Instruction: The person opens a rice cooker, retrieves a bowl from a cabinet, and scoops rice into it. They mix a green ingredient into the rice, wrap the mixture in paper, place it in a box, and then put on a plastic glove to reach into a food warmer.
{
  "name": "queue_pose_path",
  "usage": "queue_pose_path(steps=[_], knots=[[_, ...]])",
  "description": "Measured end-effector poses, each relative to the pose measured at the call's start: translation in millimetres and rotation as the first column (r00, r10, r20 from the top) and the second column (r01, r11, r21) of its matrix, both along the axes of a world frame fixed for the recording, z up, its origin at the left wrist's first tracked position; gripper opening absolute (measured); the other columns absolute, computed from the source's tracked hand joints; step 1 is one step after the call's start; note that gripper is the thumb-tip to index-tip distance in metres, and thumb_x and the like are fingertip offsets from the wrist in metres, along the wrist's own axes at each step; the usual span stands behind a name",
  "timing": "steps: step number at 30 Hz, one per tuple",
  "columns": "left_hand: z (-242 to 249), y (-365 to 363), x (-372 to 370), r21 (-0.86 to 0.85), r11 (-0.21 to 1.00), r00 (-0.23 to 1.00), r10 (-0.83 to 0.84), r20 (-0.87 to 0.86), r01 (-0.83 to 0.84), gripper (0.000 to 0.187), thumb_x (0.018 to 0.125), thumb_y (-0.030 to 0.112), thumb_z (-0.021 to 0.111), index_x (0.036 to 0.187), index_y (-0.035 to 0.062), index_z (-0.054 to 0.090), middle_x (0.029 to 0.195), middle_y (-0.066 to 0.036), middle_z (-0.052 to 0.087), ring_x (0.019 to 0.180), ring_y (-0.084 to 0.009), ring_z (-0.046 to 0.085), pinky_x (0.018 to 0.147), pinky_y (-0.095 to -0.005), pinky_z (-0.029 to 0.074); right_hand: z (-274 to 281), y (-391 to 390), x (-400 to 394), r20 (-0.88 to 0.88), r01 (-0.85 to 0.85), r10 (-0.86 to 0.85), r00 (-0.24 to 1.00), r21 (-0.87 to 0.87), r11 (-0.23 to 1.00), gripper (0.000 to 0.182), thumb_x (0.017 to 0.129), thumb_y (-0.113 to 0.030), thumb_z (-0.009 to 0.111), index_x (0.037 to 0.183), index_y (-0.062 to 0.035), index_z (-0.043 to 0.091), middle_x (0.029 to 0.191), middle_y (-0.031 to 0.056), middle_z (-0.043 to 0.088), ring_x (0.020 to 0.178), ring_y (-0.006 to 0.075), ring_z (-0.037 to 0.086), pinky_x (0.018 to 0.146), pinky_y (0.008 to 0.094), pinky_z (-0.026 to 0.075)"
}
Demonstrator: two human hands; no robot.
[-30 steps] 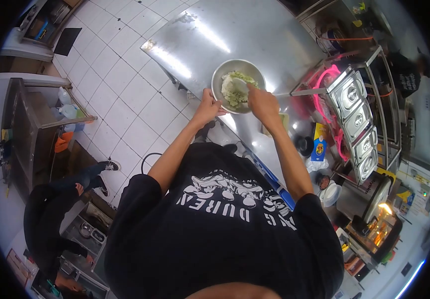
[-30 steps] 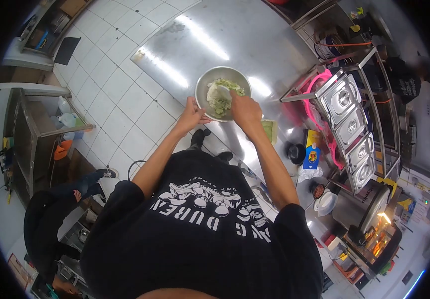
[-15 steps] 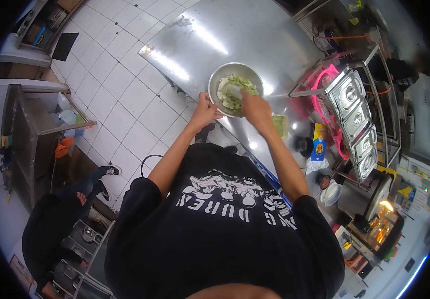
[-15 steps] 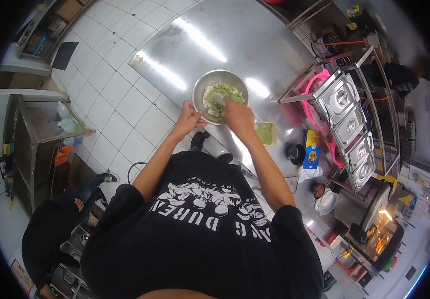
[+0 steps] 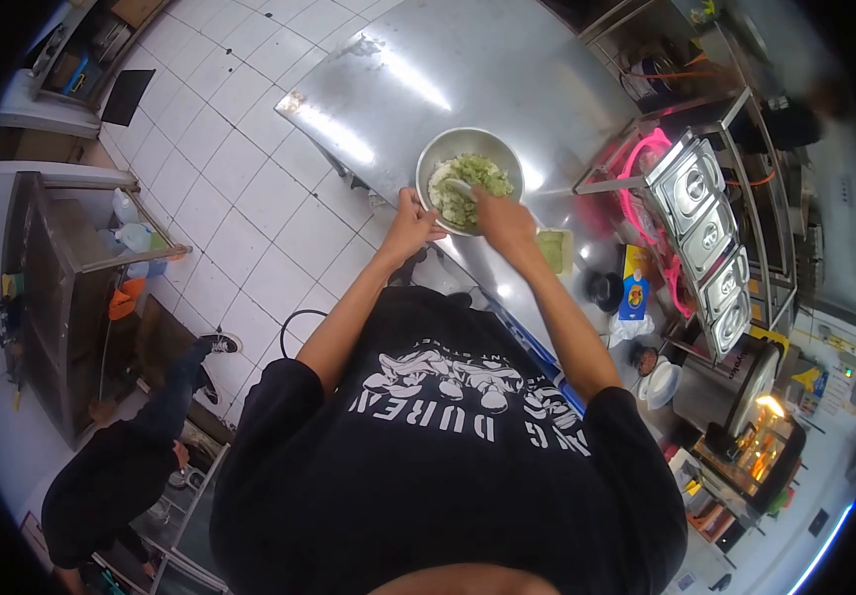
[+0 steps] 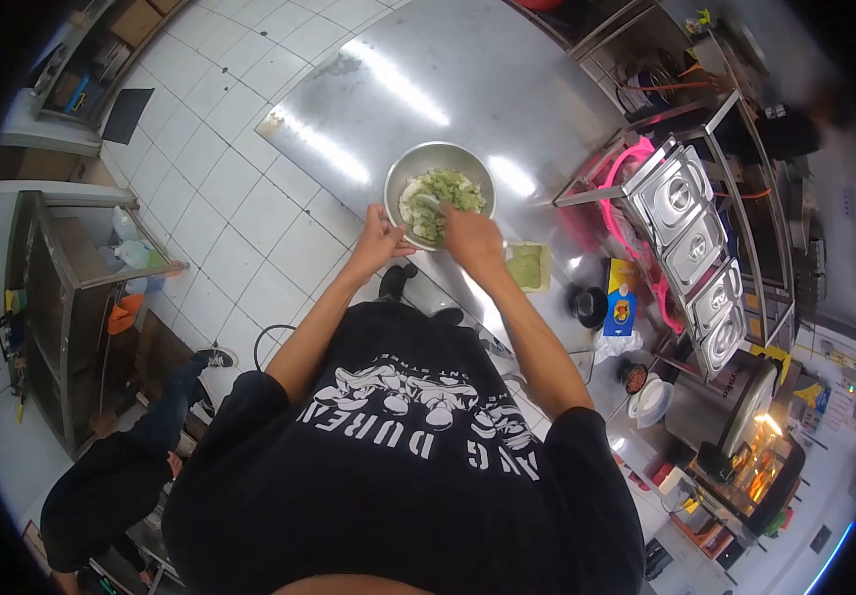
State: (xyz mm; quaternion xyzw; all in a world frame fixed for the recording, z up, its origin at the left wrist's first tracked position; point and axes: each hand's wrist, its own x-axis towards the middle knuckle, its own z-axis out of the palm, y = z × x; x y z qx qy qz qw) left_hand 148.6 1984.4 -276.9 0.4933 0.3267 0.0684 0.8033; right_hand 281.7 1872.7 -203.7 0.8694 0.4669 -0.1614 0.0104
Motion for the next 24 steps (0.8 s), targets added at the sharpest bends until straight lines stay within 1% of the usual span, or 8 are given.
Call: queue_pose_path(steps=[3,7,13,15,18,20,22,24], knots=[[-1,3,0,-0.004,1.0,1.0,-0.023,0.015,0.023,0.03,0.097,0.001,0.046,0.115,0.0026,0.022,0.1,-0.02,0.056,0.082,-0.0274,0.069,0.068,-0.0336,0.063,27,1,4,-0.05,0.108,-0.107,0.993,0.034,0.994,0.026,0.087,-0.014,0.051,0.113,-0.0107,0.055,0.075,0.0209,0.067,0.072,0.0397,0.067,0.061,0.0517,0.053],[-5,-2,-2,-0.019,1.0,1.0,-0.025,0.001,0.025,0.03,0.098,0.004,0.047,0.116,0.0028,0.023,0.102,-0.02,0.056,0.084,-0.0269,0.069,0.071,-0.033,0.062,-7,-3,1,-0.037,0.042,-0.041,0.998,0.022,0.999,0.029,0.087,-0.014,0.05,0.115,-0.0095,0.055,0.076,0.0215,0.067,0.07,0.0407,0.067,0.061,0.0521,0.053],[-5,-4,1,-0.028,1.0,1.0,-0.003,0.026,0.003,0.031,0.096,0.001,0.048,0.115,0.0023,0.023,0.101,-0.02,0.053,0.084,-0.0264,0.068,0.069,-0.0332,0.063,5,8,26,0.061,0.203,-0.208,0.976,0.08,0.976,0.03,0.087,-0.012,0.05,0.116,-0.0086,0.054,0.075,0.02,0.067,0.07,0.0396,0.067,0.061,0.051,0.053],[-6,-2,6,-0.021,1.0,0.999,0.009,0.052,-0.008,0.031,0.096,0.001,0.048,0.114,0.0021,0.023,0.102,-0.02,0.052,0.085,-0.0263,0.068,0.069,-0.0334,0.063,-18,16,13,0.074,0.077,-0.083,0.994,0.091,0.993,0.028,0.087,-0.011,0.051,0.114,-0.0071,0.053,0.073,0.0207,0.067,0.069,0.0393,0.067,0.059,0.05,0.053],[-4,-5,3,-0.033,0.999,0.999,0.034,0.036,-0.033,0.031,0.095,-0.001,0.047,0.114,0.0011,0.022,0.101,-0.019,0.052,0.085,-0.0262,0.068,0.07,-0.0337,0.063,14,12,-9,-0.035,0.077,-0.075,0.997,0.056,0.995,0.027,0.086,-0.009,0.052,0.113,-0.0062,0.052,0.073,0.0221,0.066,0.069,0.039,0.068,0.058,0.0494,0.053],[-4,-8,1,-0.033,0.999,0.999,0.03,0.022,-0.029,0.031,0.095,-0.002,0.046,0.114,0.0003,0.022,0.1,-0.019,0.052,0.085,-0.0269,0.068,0.07,-0.0347,0.063,10,4,-27,-0.061,0.093,-0.091,0.994,0.038,0.995,0.033,0.086,-0.011,0.051,0.118,-0.0096,0.051,0.078,0.023,0.066,0.073,0.041,0.067,0.061,0.0521,0.052],[-9,-14,1,-0.038,0.999,1.0,0.025,-0.006,-0.025,0.03,0.096,0.0,0.046,0.115,0.0018,0.022,0.104,-0.021,0.054,0.087,-0.0269,0.068,0.073,-0.0348,0.063,-7,-1,-34,-0.049,0.042,-0.042,0.998,-0.014,0.999,0.032,0.086,-0.011,0.051,0.117,-0.0096,0.051,0.077,0.0224,0.066,0.072,0.0411,0.067,0.06,0.0522,0.052],[-10,-18,-1,-0.043,0.999,0.999,0.012,-0.039,-0.014,0.03,0.098,0.003,0.046,0.116,0.0032,0.023,0.108,-0.023,0.056,0.089,-0.0269,0.068,0.076,-0.0349,0.062,-17,0,-10,-0.027,0.047,-0.045,0.999,0.058,0.997,0.027,0.084,-0.012,0.054,0.111,-0.006,0.052,0.073,0.022,0.066,0.07,0.0391,0.068,0.059,0.0493,0.053]])
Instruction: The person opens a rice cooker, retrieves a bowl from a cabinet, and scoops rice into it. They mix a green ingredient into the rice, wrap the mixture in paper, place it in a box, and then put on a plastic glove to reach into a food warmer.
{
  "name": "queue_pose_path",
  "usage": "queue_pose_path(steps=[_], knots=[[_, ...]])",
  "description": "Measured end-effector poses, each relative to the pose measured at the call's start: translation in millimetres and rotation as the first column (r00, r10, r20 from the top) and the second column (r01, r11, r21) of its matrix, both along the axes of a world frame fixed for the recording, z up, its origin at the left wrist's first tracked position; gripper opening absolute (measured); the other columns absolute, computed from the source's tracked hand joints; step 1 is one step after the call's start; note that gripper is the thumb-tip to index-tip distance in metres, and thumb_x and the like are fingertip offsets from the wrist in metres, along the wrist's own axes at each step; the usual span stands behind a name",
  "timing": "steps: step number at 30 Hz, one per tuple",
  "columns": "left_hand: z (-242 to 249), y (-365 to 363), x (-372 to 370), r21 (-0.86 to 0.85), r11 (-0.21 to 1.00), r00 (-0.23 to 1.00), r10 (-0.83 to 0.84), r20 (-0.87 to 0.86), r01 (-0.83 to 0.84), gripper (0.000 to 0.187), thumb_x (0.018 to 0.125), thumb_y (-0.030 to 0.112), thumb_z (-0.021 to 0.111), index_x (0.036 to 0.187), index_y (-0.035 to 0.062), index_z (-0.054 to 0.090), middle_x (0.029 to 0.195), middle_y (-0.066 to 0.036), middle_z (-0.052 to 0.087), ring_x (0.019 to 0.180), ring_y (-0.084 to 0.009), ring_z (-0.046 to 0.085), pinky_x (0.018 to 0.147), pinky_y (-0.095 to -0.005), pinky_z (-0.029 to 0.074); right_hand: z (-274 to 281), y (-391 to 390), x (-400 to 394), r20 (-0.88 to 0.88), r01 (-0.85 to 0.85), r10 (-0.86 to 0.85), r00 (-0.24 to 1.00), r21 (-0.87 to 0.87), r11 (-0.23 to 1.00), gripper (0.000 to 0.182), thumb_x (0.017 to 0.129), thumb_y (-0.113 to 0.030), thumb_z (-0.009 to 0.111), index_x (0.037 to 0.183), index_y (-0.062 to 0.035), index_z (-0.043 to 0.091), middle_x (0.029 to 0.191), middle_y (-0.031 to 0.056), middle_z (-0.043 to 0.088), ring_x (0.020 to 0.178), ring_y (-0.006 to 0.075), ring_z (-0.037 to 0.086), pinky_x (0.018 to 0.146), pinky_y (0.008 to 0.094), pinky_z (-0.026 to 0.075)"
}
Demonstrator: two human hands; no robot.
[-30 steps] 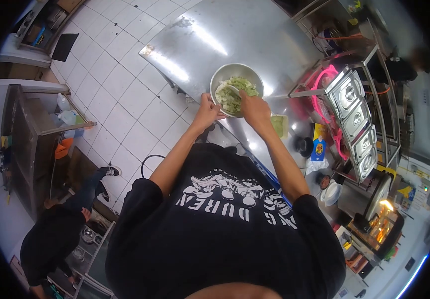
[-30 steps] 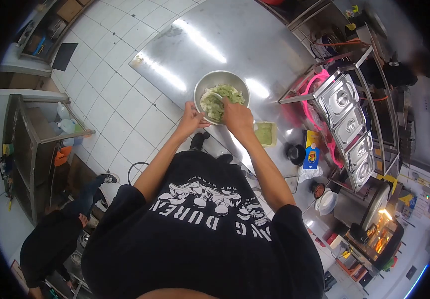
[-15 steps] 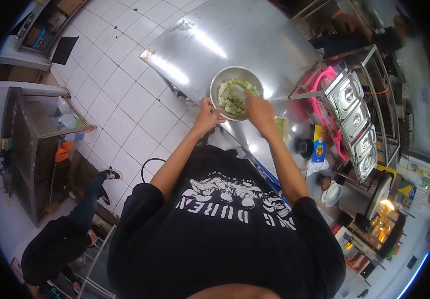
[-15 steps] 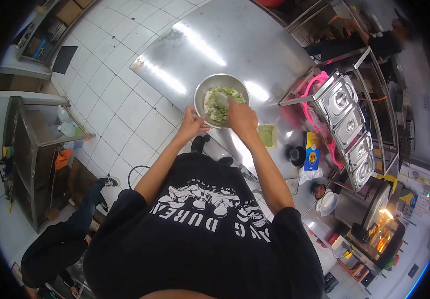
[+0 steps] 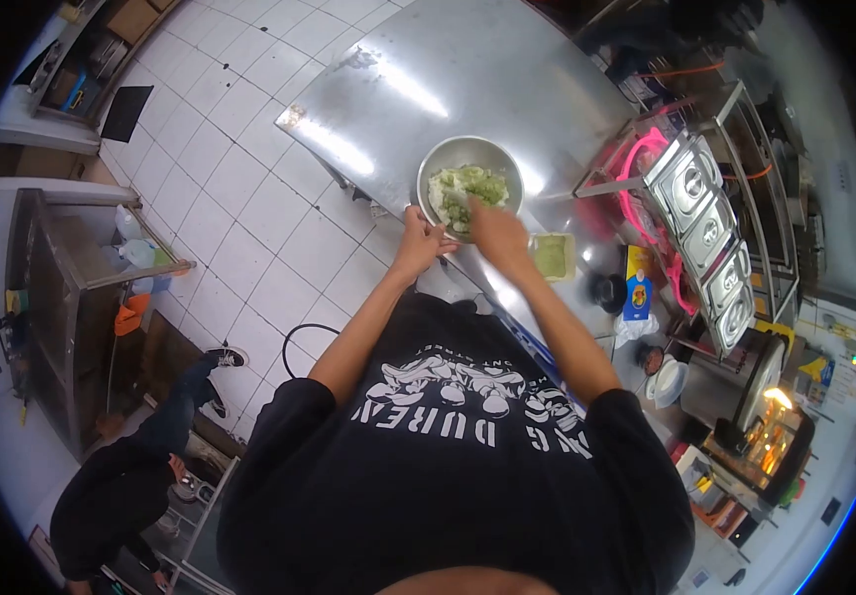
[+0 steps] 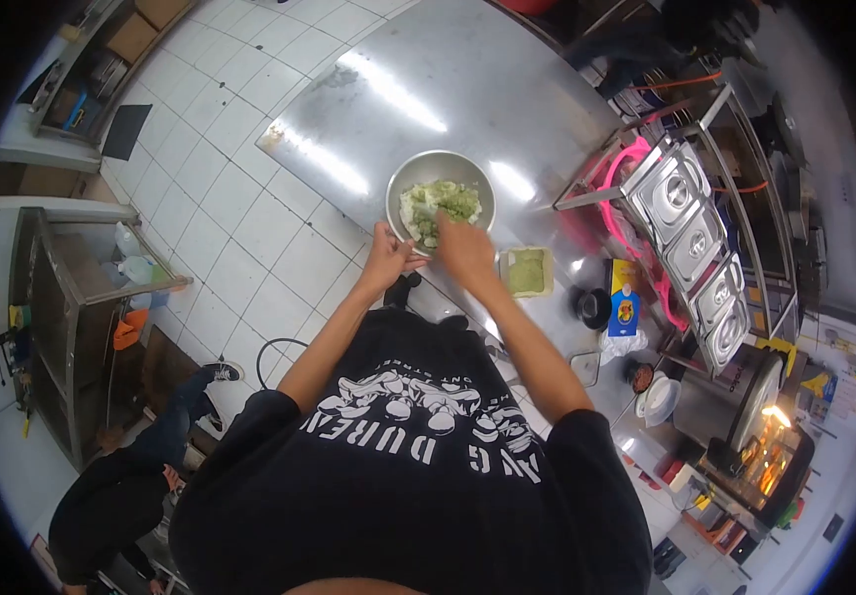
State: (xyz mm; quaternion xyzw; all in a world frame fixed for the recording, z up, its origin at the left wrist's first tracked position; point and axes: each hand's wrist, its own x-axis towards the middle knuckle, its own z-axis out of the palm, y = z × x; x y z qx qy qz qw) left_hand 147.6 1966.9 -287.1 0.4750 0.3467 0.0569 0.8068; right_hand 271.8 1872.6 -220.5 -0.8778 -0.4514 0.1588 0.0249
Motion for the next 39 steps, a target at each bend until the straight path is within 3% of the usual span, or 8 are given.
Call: queue_pose_path(steps=[9,12,14,18,22,29,32,39], knots=[[9,-6,1,-0.005,1.0,1.0,-0.03,-0.007,0.03,0.03,0.095,0.003,0.052,0.112,-0.0028,0.027,0.104,-0.02,0.057,0.082,-0.0251,0.07,0.065,-0.0312,0.061,24,-8,22,-0.002,0.101,-0.101,0.995,-0.002,0.995,0.028,0.085,-0.011,0.051,0.112,-0.0079,0.056,0.08,0.0224,0.068,0.073,0.0411,0.067,0.063,0.0511,0.053],[5,10,-2,0.219,0.968,0.98,-0.082,-0.179,0.121,0.026,0.093,0.005,0.057,0.107,-0.0044,0.037,0.098,-0.017,0.059,0.079,-0.0225,0.069,0.062,-0.0302,0.06,42,-6,34,0.019,0.227,-0.228,0.974,0.048,0.973,0.026,0.087,-0.01,0.049,0.112,-0.0069,0.055,0.08,0.0223,0.067,0.074,0.0408,0.067,0.063,0.0512,0.053],[6,8,7,0.121,0.991,0.998,0.059,-0.003,-0.058,0.023,0.091,0.005,0.062,0.103,-0.0043,0.044,0.095,-0.015,0.059,0.078,-0.0197,0.067,0.06,-0.0283,0.059,-3,-5,30,0.027,0.126,-0.127,0.992,0.015,0.992,0.026,0.087,-0.01,0.05,0.112,-0.0054,0.054,0.078,0.0215,0.067,0.073,0.0401,0.068,0.063,0.0503,0.054],[9,-8,3,0.0,1.0,0.997,0.001,0.071,-0.001,0.022,0.09,0.005,0.064,0.102,-0.0019,0.046,0.094,-0.013,0.06,0.08,-0.0177,0.067,0.063,-0.0284,0.059,18,-5,-4,-0.012,0.039,-0.039,0.999,-0.004,0.999,0.027,0.084,-0.01,0.054,0.11,-0.0054,0.052,0.077,0.0241,0.066,0.074,0.0386,0.069,0.061,0.0496,0.054],[12,5,-8,0.03,0.998,0.996,-0.053,-0.069,0.055,0.017,0.094,0.01,0.06,0.098,-0.0001,0.047,0.093,-0.012,0.062,0.084,-0.0184,0.068,0.066,-0.0278,0.059,26,-13,-18,-0.069,0.052,-0.056,0.996,-0.06,0.997,0.027,0.085,-0.011,0.053,0.112,-0.0075,0.053,0.08,0.024,0.067,0.075,0.0393,0.068,0.062,0.0501,0.054],[10,-4,0,0.029,0.999,0.999,-0.03,-0.021,0.031,0.012,0.097,0.01,0.055,0.099,0.0003,0.048,0.094,-0.012,0.063,0.086,-0.0199,0.069,0.069,-0.0284,0.058,14,-3,22,0.065,0.204,-0.205,0.977,0.03,0.979,0.026,0.087,-0.013,0.05,0.113,-0.0098,0.056,0.076,0.0208,0.067,0.071,0.0392,0.067,0.061,0.0511,0.052],[3,-8,-5,0.008,1.0,1.0,-0.017,-0.021,0.017,0.012,0.097,0.009,0.054,0.1,0.0,0.048,0.094,-0.011,0.062,0.086,-0.0194,0.068,0.07,-0.0283,0.058,3,-3,-7,0.018,0.026,-0.025,1.0,-0.054,0.998,0.028,0.088,-0.013,0.049,0.115,-0.0095,0.054,0.077,0.0206,0.067,0.071,0.0394,0.067,0.06,0.0511,0.052],[-3,-10,2,-0.014,1.0,1.0,0.004,-0.023,-0.004,0.011,0.096,0.009,0.055,0.101,-0.0001,0.049,0.091,-0.009,0.06,0.082,-0.0176,0.067,0.068,-0.0274,0.058,12,-2,-3,0.003,0.14,-0.14,0.99,0.015,0.99,0.025,0.086,-0.014,0.052,0.11,-0.0098,0.058,0.077,0.0221,0.067,0.074,0.0399,0.068,0.063,0.0515,0.053]])
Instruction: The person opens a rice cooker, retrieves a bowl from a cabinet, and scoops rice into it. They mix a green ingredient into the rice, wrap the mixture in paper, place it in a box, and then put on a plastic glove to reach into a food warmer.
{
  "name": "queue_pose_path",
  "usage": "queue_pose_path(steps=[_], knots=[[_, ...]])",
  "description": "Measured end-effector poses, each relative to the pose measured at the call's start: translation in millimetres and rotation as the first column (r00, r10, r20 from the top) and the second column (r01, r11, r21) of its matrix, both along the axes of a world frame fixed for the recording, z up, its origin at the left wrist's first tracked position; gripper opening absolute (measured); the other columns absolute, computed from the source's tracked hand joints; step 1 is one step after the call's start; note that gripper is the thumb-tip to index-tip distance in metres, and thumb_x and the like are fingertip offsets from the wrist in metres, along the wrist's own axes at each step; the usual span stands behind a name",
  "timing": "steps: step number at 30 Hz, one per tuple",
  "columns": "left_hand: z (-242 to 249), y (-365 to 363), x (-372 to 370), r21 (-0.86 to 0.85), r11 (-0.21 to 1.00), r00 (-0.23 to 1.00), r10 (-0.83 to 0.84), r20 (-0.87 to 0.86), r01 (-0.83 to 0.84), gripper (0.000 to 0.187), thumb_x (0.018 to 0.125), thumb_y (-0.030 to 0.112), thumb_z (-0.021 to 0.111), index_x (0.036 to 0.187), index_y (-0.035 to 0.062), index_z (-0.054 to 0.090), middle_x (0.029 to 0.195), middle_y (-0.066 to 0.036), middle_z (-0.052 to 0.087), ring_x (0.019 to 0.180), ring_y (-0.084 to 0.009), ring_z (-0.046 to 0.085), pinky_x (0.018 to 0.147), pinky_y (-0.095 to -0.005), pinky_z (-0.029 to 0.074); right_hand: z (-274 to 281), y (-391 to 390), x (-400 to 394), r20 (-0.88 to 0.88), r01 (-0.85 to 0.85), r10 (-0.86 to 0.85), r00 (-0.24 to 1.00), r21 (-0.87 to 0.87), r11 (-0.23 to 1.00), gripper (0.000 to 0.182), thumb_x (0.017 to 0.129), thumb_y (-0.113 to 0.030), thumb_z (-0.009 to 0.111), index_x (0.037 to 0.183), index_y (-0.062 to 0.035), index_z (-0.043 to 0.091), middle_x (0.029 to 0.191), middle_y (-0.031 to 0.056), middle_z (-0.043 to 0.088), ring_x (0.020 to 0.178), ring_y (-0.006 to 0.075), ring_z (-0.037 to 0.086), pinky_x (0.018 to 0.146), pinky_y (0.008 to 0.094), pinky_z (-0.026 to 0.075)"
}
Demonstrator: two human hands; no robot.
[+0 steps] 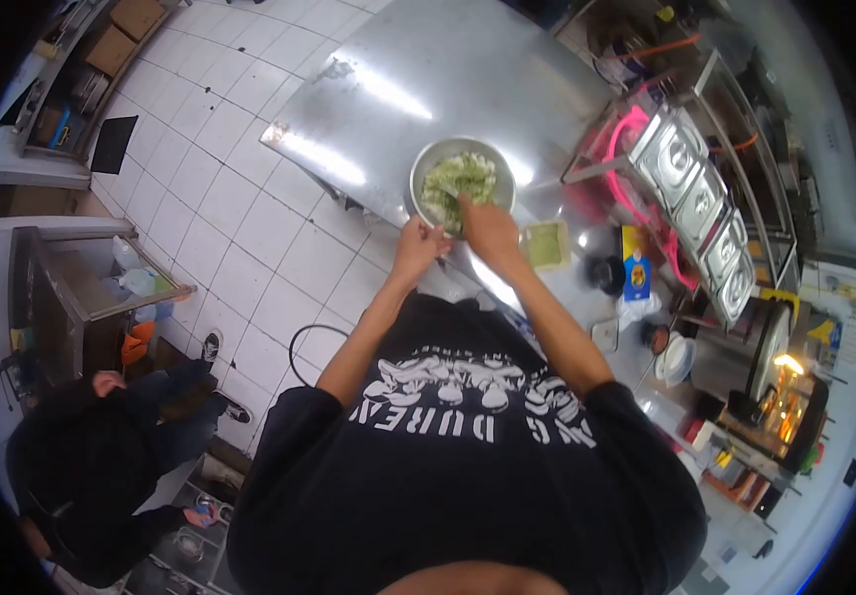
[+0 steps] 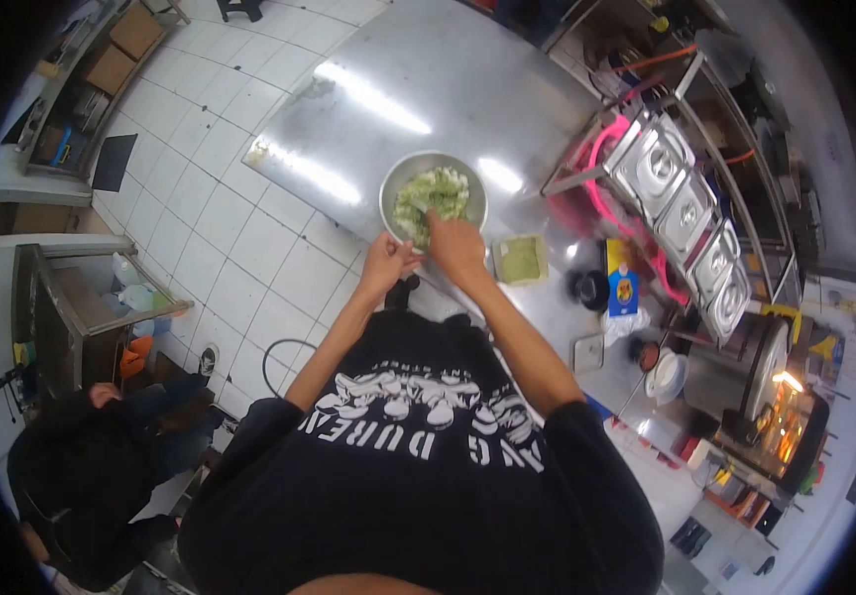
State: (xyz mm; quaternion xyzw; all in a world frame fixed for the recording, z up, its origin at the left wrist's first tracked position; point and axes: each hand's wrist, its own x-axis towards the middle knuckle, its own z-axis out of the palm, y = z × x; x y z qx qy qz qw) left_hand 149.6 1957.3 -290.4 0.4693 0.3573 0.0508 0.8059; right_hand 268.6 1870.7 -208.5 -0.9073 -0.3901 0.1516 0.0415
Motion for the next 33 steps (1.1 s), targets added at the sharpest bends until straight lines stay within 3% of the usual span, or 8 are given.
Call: queue_pose_path(steps=[6,10,14,19,22,25,28,33], knots=[[1,0,-9,-0.012,1.0,1.0,0.01,0.02,-0.01,0.01,0.097,0.008,0.054,0.1,-0.0003,0.048,0.092,-0.01,0.06,0.083,-0.0189,0.068,0.066,-0.0286,0.058,6,-3,-11,-0.041,-0.114,0.113,0.993,-0.045,0.992,0.022,0.085,-0.013,0.054,0.107,-0.009,0.058,0.079,0.0226,0.067,0.077,0.0401,0.068,0.064,0.0509,0.053],[-2,2,-5,0.023,1.0,0.999,0.002,0.032,-0.003,0.01,0.096,0.007,0.054,0.099,-0.0002,0.048,0.092,-0.01,0.06,0.083,-0.0205,0.069,0.066,-0.0296,0.058,18,5,27,0.017,0.046,-0.045,0.999,-0.021,0.999,0.02,0.087,-0.013,0.052,0.106,-0.0085,0.059,0.08,0.0213,0.067,0.077,0.0397,0.068,0.063,0.0499,0.054],[6,0,-3,-0.004,1.0,0.998,0.024,0.055,-0.023,0.011,0.096,0.007,0.054,0.097,-0.0008,0.047,0.092,-0.01,0.06,0.081,-0.0209,0.069,0.067,-0.0299,0.058,-7,8,24,0.051,0.002,0.0,0.999,-0.033,0.999,0.022,0.087,-0.013,0.051,0.107,-0.0086,0.059,0.082,0.0202,0.068,0.079,0.0394,0.068,0.063,0.0493,0.054],[-15,5,-2,0.072,0.997,0.999,0.037,0.036,-0.04,0.012,0.095,0.005,0.056,0.093,-0.0019,0.046,0.091,-0.012,0.059,0.076,-0.0196,0.068,0.063,-0.0292,0.058,15,11,33,-0.011,-0.012,0.011,1.0,-0.098,0.995,0.023,0.088,-0.013,0.05,0.108,-0.0085,0.059,0.083,0.0205,0.068,0.08,0.0381,0.068,0.067,0.0499,0.053],[-5,-1,2,0.092,0.995,0.999,0.037,0.024,-0.039,0.012,0.095,0.005,0.056,0.092,-0.0025,0.046,0.087,-0.011,0.056,0.073,-0.0175,0.066,0.062,-0.028,0.059,-24,5,26,0.068,0.004,-0.011,0.998,0.109,0.994,0.022,0.087,-0.012,0.05,0.107,-0.0081,0.059,0.081,0.0213,0.068,0.075,0.0384,0.068,0.065,0.0502,0.053],[-7,0,5,0.017,0.996,0.996,0.089,0.003,-0.089,0.012,0.095,0.006,0.056,0.093,-0.002,0.046,0.087,-0.01,0.056,0.074,-0.0169,0.066,0.064,-0.028,0.058,19,2,9,-0.014,-0.036,0.035,0.999,-0.023,0.999,0.021,0.087,-0.01,0.048,0.104,-0.008,0.059,0.079,0.0227,0.067,0.077,0.0388,0.068,0.067,0.0502,0.054],[-11,-6,-6,0.034,0.999,0.998,0.038,0.041,-0.039,0.011,0.096,0.006,0.054,0.095,-0.0017,0.046,0.088,-0.011,0.057,0.077,-0.0178,0.067,0.067,-0.0285,0.059,21,-5,-8,-0.03,-0.115,0.115,0.993,0.011,0.993,0.021,0.086,-0.01,0.049,0.104,-0.0081,0.06,0.079,0.0224,0.067,0.077,0.0389,0.068,0.068,0.0501,0.053],[8,-4,0,0.019,0.999,0.999,0.034,0.009,-0.034,0.011,0.097,0.007,0.052,0.1,-0.0013,0.045,0.09,-0.01,0.058,0.082,-0.0179,0.067,0.069,-0.0288,0.059,10,1,24,-0.044,-0.013,0.011,0.999,-0.037,0.999,0.025,0.086,-0.012,0.051,0.109,-0.0094,0.059,0.079,0.0217,0.067,0.076,0.0386,0.068,0.066,0.0498,0.053]])
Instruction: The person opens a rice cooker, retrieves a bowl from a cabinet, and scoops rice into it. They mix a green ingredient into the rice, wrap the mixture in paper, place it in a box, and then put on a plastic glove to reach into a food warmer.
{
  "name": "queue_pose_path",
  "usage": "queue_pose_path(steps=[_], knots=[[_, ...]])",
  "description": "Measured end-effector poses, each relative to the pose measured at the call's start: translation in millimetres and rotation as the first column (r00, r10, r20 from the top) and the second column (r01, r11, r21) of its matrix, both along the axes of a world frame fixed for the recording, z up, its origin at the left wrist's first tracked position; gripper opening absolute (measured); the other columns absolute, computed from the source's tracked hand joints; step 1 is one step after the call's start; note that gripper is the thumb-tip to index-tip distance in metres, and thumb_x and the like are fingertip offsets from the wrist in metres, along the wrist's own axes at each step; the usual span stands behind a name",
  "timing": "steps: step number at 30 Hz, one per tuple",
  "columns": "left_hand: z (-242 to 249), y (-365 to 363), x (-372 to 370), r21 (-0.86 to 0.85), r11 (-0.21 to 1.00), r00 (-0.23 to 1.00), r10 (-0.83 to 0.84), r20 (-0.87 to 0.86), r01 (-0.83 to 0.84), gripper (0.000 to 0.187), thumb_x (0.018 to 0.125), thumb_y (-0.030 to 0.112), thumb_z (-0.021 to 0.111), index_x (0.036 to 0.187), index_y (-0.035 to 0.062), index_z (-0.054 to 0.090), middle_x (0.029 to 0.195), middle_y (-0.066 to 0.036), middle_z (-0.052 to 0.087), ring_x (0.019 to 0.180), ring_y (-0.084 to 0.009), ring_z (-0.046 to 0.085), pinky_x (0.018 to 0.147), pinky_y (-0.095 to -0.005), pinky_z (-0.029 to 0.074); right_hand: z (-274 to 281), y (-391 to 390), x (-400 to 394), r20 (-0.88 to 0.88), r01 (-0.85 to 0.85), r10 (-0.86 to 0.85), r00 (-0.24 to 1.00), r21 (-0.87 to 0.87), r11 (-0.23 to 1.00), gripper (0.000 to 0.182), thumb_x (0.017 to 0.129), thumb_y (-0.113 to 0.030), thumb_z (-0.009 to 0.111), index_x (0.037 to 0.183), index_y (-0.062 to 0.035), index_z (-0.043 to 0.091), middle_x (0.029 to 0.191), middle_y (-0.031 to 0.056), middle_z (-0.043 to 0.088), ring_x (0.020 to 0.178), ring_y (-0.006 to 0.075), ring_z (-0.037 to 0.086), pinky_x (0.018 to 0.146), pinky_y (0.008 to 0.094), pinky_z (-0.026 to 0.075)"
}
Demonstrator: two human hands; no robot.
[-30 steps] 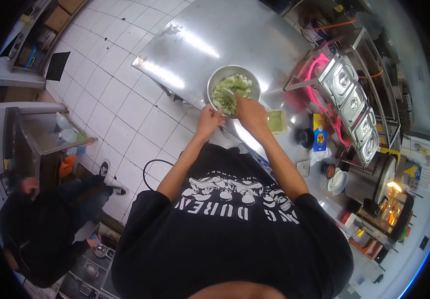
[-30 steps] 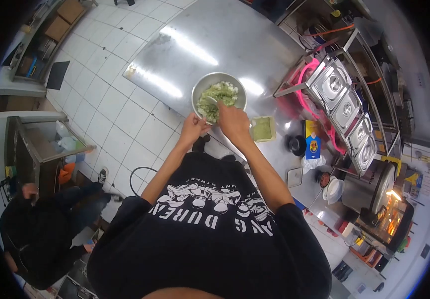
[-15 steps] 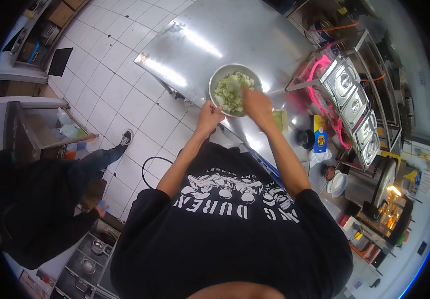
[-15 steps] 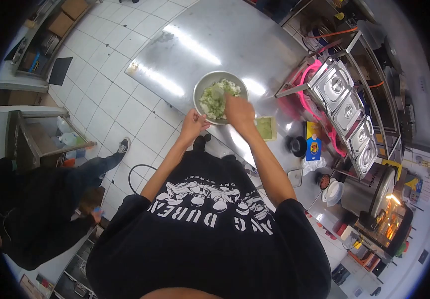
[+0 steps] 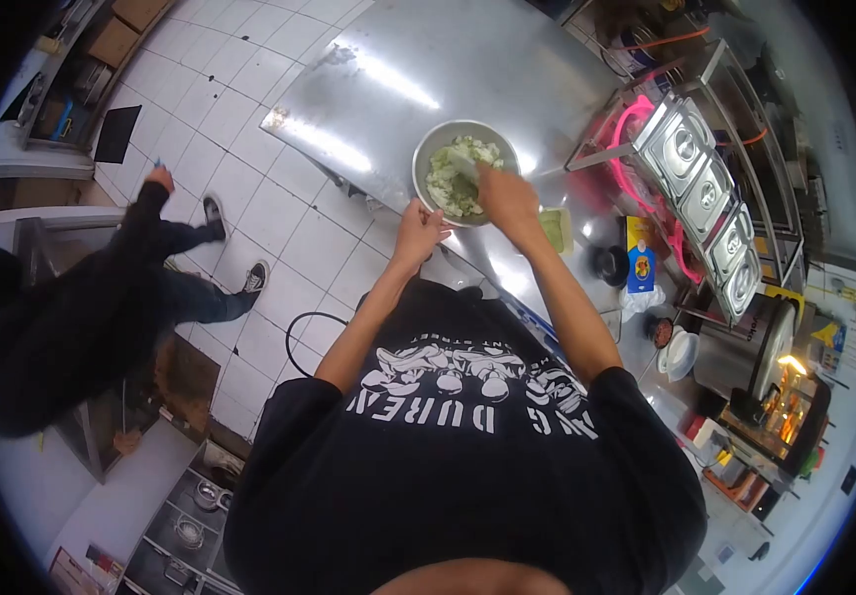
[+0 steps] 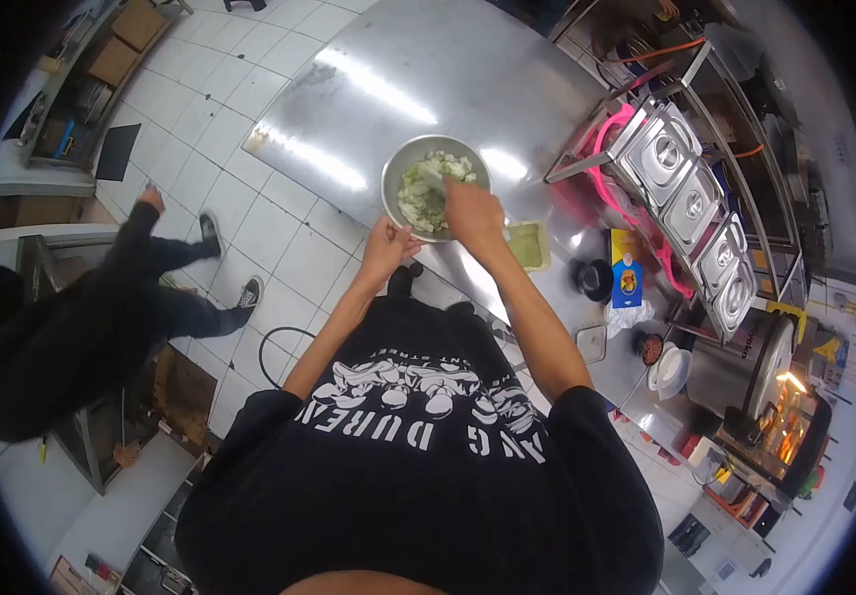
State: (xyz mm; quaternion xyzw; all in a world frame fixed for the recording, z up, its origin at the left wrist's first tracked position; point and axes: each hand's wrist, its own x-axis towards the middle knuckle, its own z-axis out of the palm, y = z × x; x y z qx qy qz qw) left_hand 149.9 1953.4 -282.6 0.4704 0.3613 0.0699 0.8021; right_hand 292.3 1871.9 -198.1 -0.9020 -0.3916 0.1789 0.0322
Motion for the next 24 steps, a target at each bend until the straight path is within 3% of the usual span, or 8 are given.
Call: queue_pose_path(steps=[3,6,8,10,14,17,20,24], knots=[[-2,-4,3,-0.002,1.0,1.0,0.008,0.019,-0.008,0.012,0.097,0.007,0.052,0.101,-0.0017,0.045,0.092,-0.01,0.058,0.083,-0.0178,0.067,0.07,-0.0291,0.059,-3,-4,-6,0.069,0.081,-0.085,0.994,0.062,0.995,0.025,0.086,-0.012,0.051,0.11,-0.009,0.059,0.079,0.0214,0.068,0.076,0.0377,0.068,0.064,0.0492,0.054],[-6,-3,4,0.002,1.0,1.0,0.022,0.02,-0.022,0.012,0.097,0.007,0.052,0.101,-0.0022,0.046,0.093,-0.011,0.057,0.083,-0.0186,0.067,0.07,-0.0295,0.06,-8,1,-20,0.083,-0.093,0.091,0.992,0.024,0.995,0.025,0.086,-0.013,0.052,0.11,-0.0083,0.058,0.078,0.0209,0.068,0.075,0.0373,0.068,0.062,0.0486,0.054],[-11,1,2,-0.011,1.0,0.999,0.025,0.028,-0.025,0.012,0.097,0.006,0.053,0.101,-0.0023,0.046,0.093,-0.012,0.057,0.083,-0.0192,0.067,0.07,-0.0296,0.06,13,0,-16,0.004,-0.033,0.033,0.999,0.003,0.999,0.024,0.086,-0.013,0.052,0.109,-0.0072,0.058,0.078,0.0206,0.068,0.074,0.0376,0.068,0.062,0.0486,0.054],[-14,-3,3,-0.025,1.0,0.999,0.008,0.036,-0.007,0.011,0.096,0.006,0.053,0.1,-0.0024,0.046,0.093,-0.012,0.056,0.083,-0.0199,0.067,0.07,-0.0297,0.06,-1,-1,-10,0.065,0.036,-0.044,0.997,0.12,0.992,0.023,0.086,-0.012,0.052,0.107,-0.007,0.058,0.078,0.0211,0.068,0.074,0.0382,0.068,0.063,0.0489,0.054],[-10,0,12,0.025,0.999,0.999,0.036,0.01,-0.036,0.011,0.096,0.006,0.053,0.1,-0.0021,0.046,0.093,-0.011,0.056,0.082,-0.0209,0.067,0.07,-0.0305,0.061,-24,-1,-2,0.1,-0.091,0.089,0.991,0.023,0.996,0.021,0.086,-0.014,0.051,0.104,-0.0066,0.06,0.079,0.0202,0.068,0.074,0.0376,0.068,0.063,0.0483,0.054],[-10,-3,-1,0.012,1.0,1.0,-0.021,0.019,0.021,0.012,0.095,0.006,0.055,0.098,-0.0025,0.047,0.089,-0.01,0.056,0.079,-0.0185,0.066,0.069,-0.0293,0.061,18,-2,14,0.147,0.066,-0.075,0.986,0.063,0.996,0.021,0.088,-0.012,0.049,0.105,-0.0047,0.058,0.08,0.0211,0.068,0.076,0.0375,0.068,0.065,0.0472,0.054],[-9,-1,5,-0.023,1.0,0.998,0.007,0.059,-0.006,0.011,0.095,0.006,0.056,0.095,-0.0014,0.048,0.087,-0.009,0.058,0.079,-0.0174,0.066,0.067,-0.028,0.059,-29,-9,6,0.194,-0.036,0.022,0.981,0.068,0.997,0.021,0.088,-0.011,0.048,0.105,-0.0041,0.058,0.079,0.0208,0.068,0.075,0.0376,0.068,0.063,0.0475,0.054],[-12,-1,0,0.042,0.999,0.999,0.035,-0.012,-0.034,0.01,0.096,0.006,0.055,0.092,-0.0009,0.048,0.083,-0.009,0.061,0.076,-0.0153,0.066,0.067,-0.0272,0.058,30,-8,-18,0.035,-0.001,0.001,0.999,0.001,1.0,0.023,0.086,-0.015,0.053,0.106,-0.0059,0.057,0.077,0.0216,0.067,0.074,0.0382,0.068,0.063,0.0488,0.054]])
